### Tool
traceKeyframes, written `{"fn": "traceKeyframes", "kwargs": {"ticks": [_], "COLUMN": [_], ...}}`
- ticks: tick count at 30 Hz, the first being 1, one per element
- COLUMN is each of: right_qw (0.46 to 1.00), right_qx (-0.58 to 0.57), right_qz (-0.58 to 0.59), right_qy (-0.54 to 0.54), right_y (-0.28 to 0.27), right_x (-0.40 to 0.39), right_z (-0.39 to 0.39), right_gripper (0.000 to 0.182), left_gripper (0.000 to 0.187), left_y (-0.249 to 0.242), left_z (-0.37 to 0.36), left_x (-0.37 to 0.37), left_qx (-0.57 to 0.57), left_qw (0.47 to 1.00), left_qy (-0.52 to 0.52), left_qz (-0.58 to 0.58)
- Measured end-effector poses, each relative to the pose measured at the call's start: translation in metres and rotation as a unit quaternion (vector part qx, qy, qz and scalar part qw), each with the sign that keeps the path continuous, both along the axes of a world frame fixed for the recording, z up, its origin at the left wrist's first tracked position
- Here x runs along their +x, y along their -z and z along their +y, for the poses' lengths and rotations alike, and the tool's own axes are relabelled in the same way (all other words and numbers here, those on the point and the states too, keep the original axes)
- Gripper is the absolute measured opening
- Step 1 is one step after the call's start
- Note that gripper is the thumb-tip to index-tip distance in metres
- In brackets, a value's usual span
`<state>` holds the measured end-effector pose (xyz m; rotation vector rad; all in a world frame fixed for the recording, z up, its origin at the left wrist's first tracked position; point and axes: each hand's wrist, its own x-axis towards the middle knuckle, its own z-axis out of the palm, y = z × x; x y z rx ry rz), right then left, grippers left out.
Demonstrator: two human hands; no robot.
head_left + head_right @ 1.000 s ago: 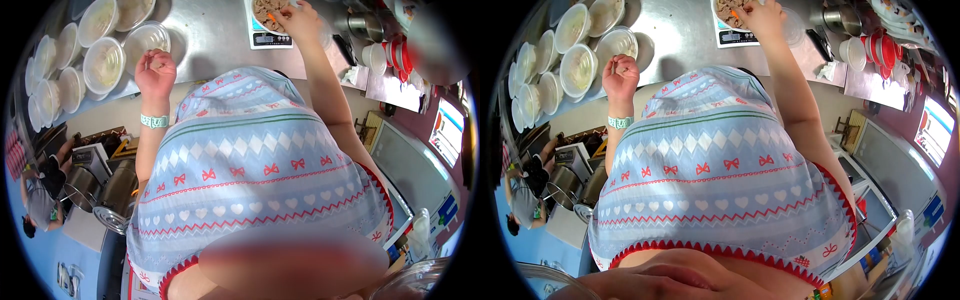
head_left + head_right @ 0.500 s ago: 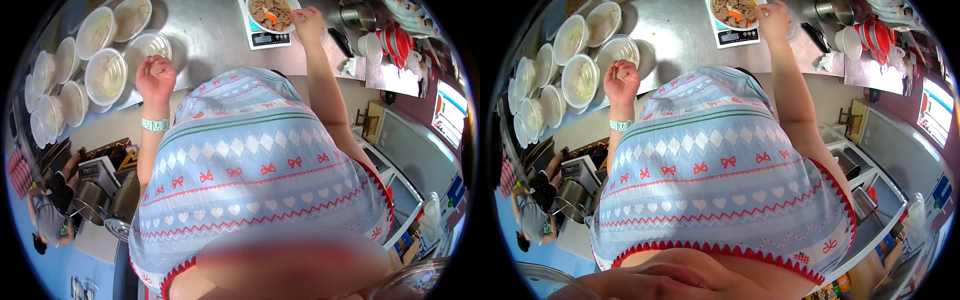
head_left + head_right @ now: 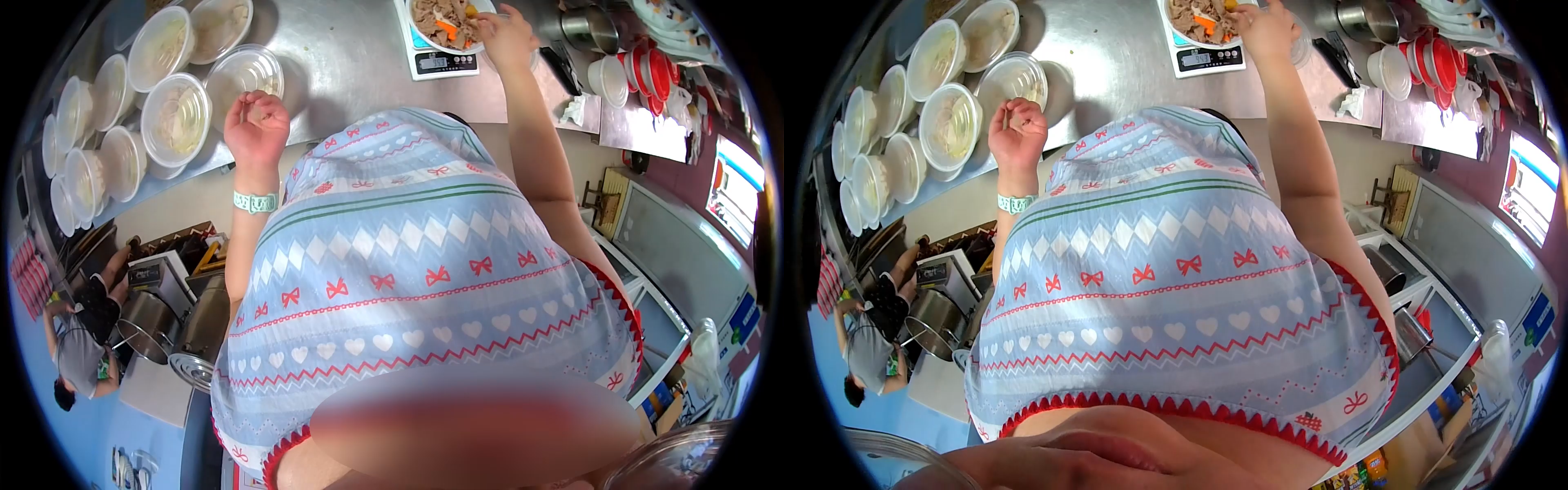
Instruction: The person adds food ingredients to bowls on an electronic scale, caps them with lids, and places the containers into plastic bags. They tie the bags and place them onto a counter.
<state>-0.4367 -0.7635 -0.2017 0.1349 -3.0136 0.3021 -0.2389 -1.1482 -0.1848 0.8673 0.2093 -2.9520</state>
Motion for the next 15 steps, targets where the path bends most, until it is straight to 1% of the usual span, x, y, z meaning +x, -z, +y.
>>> {"fn": "traceKeyframes", "kwargs": {"ticks": [1, 3, 4, 6, 7, 9, 13, 15], "right_qw": [1.000, 0.995, 0.995, 0.986, 0.986, 0.993, 0.992, 0.979], "right_qx": [0.001, 0.097, 0.098, 0.168, 0.168, 0.087, 0.073, 0.125], "right_qz": [0.001, 0.023, 0.021, -0.010, -0.009, -0.077, -0.101, -0.155], "right_qy": [-0.001, 0.012, 0.012, -0.009, -0.009, 0.018, -0.015, -0.053], "right_y": [0.007, 0.022, 0.020, 0.000, -0.012, -0.031, -0.013, -0.016], "right_x": [-0.005, -0.015, -0.013, -0.008, -0.005, -0.003, -0.018, -0.023], "right_z": [0.005, 0.021, 0.018, 0.002, -0.005, -0.015, -0.008, -0.008], "right_gripper": [0.020, 0.025, 0.025, 0.024, 0.024, 0.022, 0.024, 0.036], "left_gripper": [0.009, 0.009, 0.009, 0.009, 0.009, 0.009, 0.009, 0.011], "left_y": [0.000, 0.002, 0.003, 0.005, 0.005, 0.000, -0.001, -0.001], "left_z": [-0.002, -0.003, -0.005, -0.006, -0.006, -0.004, -0.007, -0.008], "left_x": [0.001, 0.003, 0.004, 0.005, 0.005, 0.004, 0.006, 0.007], "left_qx": [0.003, 0.003, 0.001, 0.004, 0.006, 0.005, -0.005, -0.001], "left_qw": [1.000, 1.000, 1.000, 1.000, 1.000, 1.000, 1.000, 1.000], "left_qy": [-0.001, -0.008, -0.012, -0.012, -0.012, -0.016, -0.019, -0.021], "left_qz": [-0.002, 0.001, 0.003, 0.009, 0.015, 0.015, 0.011, 0.014]}}
